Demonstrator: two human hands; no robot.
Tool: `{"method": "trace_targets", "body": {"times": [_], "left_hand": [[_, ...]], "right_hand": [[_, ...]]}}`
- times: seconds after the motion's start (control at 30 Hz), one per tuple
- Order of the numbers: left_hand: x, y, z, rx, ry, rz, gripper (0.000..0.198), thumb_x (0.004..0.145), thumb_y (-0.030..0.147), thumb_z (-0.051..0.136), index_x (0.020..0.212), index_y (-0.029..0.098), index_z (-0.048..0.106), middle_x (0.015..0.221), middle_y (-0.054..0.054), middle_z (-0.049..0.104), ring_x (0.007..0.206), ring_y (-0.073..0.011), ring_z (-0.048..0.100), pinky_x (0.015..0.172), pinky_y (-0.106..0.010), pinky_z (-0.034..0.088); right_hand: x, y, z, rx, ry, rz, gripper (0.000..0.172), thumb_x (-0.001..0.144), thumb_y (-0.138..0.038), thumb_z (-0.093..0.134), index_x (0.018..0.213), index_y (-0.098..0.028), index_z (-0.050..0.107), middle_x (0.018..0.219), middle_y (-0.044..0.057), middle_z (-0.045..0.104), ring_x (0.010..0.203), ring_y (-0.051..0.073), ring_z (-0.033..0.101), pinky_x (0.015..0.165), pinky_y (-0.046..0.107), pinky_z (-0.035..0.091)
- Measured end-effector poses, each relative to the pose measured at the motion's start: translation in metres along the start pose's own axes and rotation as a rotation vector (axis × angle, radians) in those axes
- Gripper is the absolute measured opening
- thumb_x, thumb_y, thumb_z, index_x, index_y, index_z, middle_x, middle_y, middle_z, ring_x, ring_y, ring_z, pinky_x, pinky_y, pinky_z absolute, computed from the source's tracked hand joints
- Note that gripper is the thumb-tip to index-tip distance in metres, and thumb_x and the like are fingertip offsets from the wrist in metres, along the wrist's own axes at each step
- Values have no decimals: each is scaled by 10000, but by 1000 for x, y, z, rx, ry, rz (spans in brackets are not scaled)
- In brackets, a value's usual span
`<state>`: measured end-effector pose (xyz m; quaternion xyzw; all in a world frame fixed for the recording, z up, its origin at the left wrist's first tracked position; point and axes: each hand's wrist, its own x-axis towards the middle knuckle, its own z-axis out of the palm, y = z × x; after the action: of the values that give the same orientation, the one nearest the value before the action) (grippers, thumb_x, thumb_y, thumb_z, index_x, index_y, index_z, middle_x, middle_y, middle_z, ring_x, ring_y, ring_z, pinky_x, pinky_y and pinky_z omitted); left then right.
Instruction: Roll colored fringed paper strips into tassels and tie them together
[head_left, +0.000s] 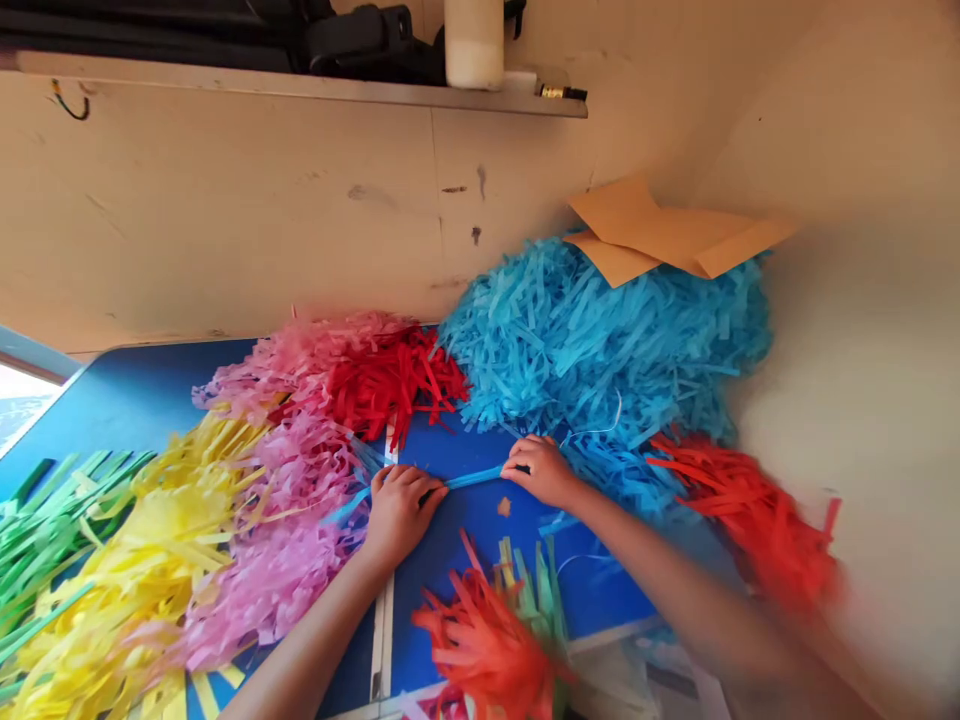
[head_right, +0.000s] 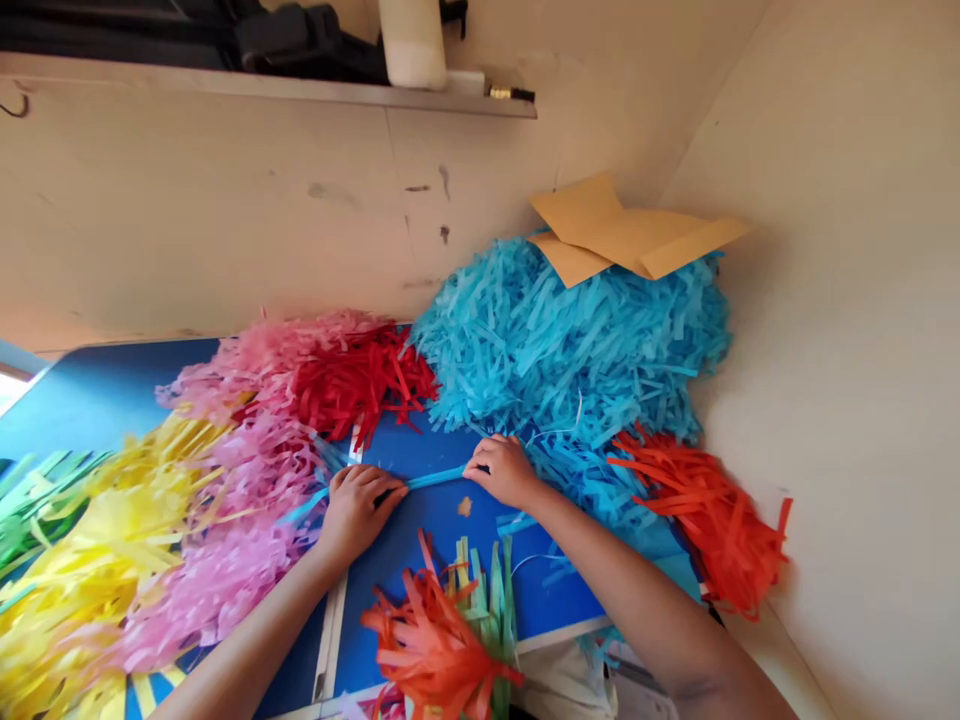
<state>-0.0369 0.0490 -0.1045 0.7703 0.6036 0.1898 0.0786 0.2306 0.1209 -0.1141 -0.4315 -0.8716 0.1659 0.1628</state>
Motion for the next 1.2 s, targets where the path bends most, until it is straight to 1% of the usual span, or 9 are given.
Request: {"method": "trace_targets", "body": {"times": [0.23, 0.4, 0.5, 0.67, 0.8, 0.87, 0.97, 1.07, 1.2], "left_hand": [[12, 6, -1, 60, -62, -42, 303, 939, 380, 509, 794, 219, 722, 812, -51, 722, 868, -247, 618, 864, -430, 358], [23, 4, -5, 106, -132, 9, 252, 893, 350, 570, 727, 210, 697, 729, -43, 698, 809, -236, 612, 805, -401, 364], [25, 4, -8, 134, -123, 61, 206, 892, 321, 583, 766, 208, 700, 751, -49, 688, 839, -249, 606, 849, -431, 363], [23, 7, -11, 154, -78, 236, 229, 933, 213, 528, 986, 315, 726, 922, -31, 686, 951, -236, 569, 971, -476, 319], [21, 8, -12, 160, -56, 308, 277, 911, 174, 543, 985, 354, 740, 928, -30, 676, 938, -235, 550, 958, -488, 328], [20, 10, -12, 162, -46, 314, 276, 895, 157, 544, 989, 328, 739, 946, -38, 679, 953, -243, 548, 960, -498, 331], [18, 18, -10, 166, -32, 305, 203, 864, 198, 581, 989, 262, 728, 963, -55, 683, 996, -262, 549, 1005, -523, 311], [19, 24, -7, 168, -3, 286, 159, 854, 280, 618, 970, 225, 712, 953, -60, 690, 1009, -267, 553, 1038, -528, 294], [23, 24, 0, 164, 46, 261, 122, 888, 247, 585, 896, 224, 705, 896, -41, 700, 955, -238, 575, 1022, -502, 317]], "right_hand": [[11, -11, -2, 0, -18, 158, 117, 823, -217, 727, 709, -200, 708, 860, 12, 707, 897, 186, 606, 788, 310, 351], [18, -14, -2, -25, -57, 220, 140, 804, -240, 716, 673, -204, 683, 826, 14, 698, 887, 197, 606, 746, 302, 336], [20, -17, -5, -60, -49, 223, 112, 794, -260, 731, 718, -202, 673, 796, 19, 694, 849, 209, 598, 734, 311, 327], [16, -29, -16, -111, -8, 59, 78, 844, -298, 726, 885, -233, 712, 980, 49, 702, 978, 237, 560, 855, 378, 306], [15, -37, -16, -171, -73, -291, 55, 892, -292, 685, 873, -257, 723, 977, 25, 715, 1036, 226, 526, 960, 431, 240], [18, -37, -12, -217, -90, -395, 131, 933, -222, 614, 844, -218, 710, 910, 38, 714, 989, 216, 526, 951, 435, 242], [25, -35, -7, -238, -94, -407, 212, 946, -161, 549, 791, -184, 692, 841, 53, 700, 910, 200, 531, 907, 411, 273], [32, -33, -3, -254, -78, -378, 173, 915, -179, 576, 786, -172, 693, 847, 61, 698, 883, 201, 538, 868, 402, 288], [34, -35, -3, -261, -50, -325, 124, 878, -180, 612, 784, -184, 694, 872, 38, 701, 887, 193, 546, 864, 396, 286]]}}
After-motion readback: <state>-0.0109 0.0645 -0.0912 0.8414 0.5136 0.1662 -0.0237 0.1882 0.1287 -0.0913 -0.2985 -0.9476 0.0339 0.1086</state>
